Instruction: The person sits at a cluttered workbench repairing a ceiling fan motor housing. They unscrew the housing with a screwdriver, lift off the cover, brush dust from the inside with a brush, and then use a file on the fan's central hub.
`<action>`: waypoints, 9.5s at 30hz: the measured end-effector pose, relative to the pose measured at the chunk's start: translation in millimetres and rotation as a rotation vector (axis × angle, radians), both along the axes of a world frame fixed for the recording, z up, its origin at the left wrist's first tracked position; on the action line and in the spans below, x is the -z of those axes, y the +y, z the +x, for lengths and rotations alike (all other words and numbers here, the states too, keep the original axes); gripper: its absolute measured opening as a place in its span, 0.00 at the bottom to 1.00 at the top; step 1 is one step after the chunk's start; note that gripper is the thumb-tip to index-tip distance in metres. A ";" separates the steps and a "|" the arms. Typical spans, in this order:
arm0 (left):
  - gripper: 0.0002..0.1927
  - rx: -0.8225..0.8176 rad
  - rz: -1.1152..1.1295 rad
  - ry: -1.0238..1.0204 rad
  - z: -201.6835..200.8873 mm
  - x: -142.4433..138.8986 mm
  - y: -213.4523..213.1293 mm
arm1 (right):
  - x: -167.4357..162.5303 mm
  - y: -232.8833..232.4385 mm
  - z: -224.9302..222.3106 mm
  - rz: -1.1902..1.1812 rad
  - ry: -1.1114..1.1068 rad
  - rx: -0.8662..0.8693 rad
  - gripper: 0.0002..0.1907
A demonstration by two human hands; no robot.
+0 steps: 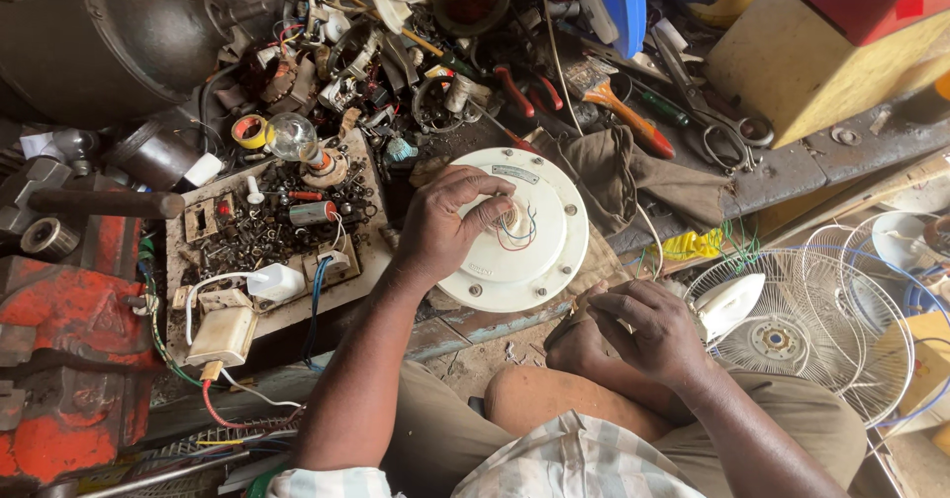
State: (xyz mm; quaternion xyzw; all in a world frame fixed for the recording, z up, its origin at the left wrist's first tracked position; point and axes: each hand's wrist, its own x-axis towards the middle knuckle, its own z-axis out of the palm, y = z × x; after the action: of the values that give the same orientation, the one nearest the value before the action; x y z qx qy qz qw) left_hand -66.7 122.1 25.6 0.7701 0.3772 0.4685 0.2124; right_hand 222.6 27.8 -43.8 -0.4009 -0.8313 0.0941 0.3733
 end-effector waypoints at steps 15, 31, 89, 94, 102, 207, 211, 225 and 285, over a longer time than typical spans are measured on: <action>0.09 -0.180 0.108 -0.040 17.3 4.8 -8.3 | -49.9 26.1 -32.1 0.116 0.068 -0.106 0.14; 0.09 -0.084 0.045 -0.138 6.0 20.1 -2.3 | -59.1 200.8 20.7 -0.248 -0.582 0.533 0.19; 0.37 0.126 -0.196 -0.289 -17.6 58.2 13.3 | -168.0 4.5 -57.5 0.252 -0.311 -0.386 0.18; 0.35 -0.015 -0.326 -0.158 -24.4 60.5 17.6 | -145.5 57.9 -27.3 0.239 -0.280 0.003 0.13; 0.32 0.122 -0.387 -0.366 -16.0 60.3 8.9 | -136.1 29.5 -46.8 0.223 -0.286 -0.204 0.15; 0.59 0.069 -0.240 -0.353 -22.7 39.7 6.9 | -156.3 40.0 -7.7 0.267 -0.541 0.057 0.18; 0.55 0.098 -0.159 -0.428 -22.3 43.2 9.3 | -170.7 22.2 -14.6 0.363 -0.582 -0.108 0.19; 0.57 0.092 -0.072 -0.674 -22.5 45.3 4.6 | -189.1 45.6 -68.5 0.101 -0.116 -0.289 0.19; 0.57 -0.007 -0.100 -1.129 -29.9 72.8 9.3 | -199.1 55.7 -2.8 -0.169 -0.192 0.294 0.20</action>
State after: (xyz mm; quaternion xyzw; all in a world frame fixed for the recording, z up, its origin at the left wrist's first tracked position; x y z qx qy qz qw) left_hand -96.6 131.3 -47.2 0.3877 0.2294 0.7900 0.4158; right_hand 219.8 83.5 155.3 -0.5551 -0.7847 0.0694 0.2670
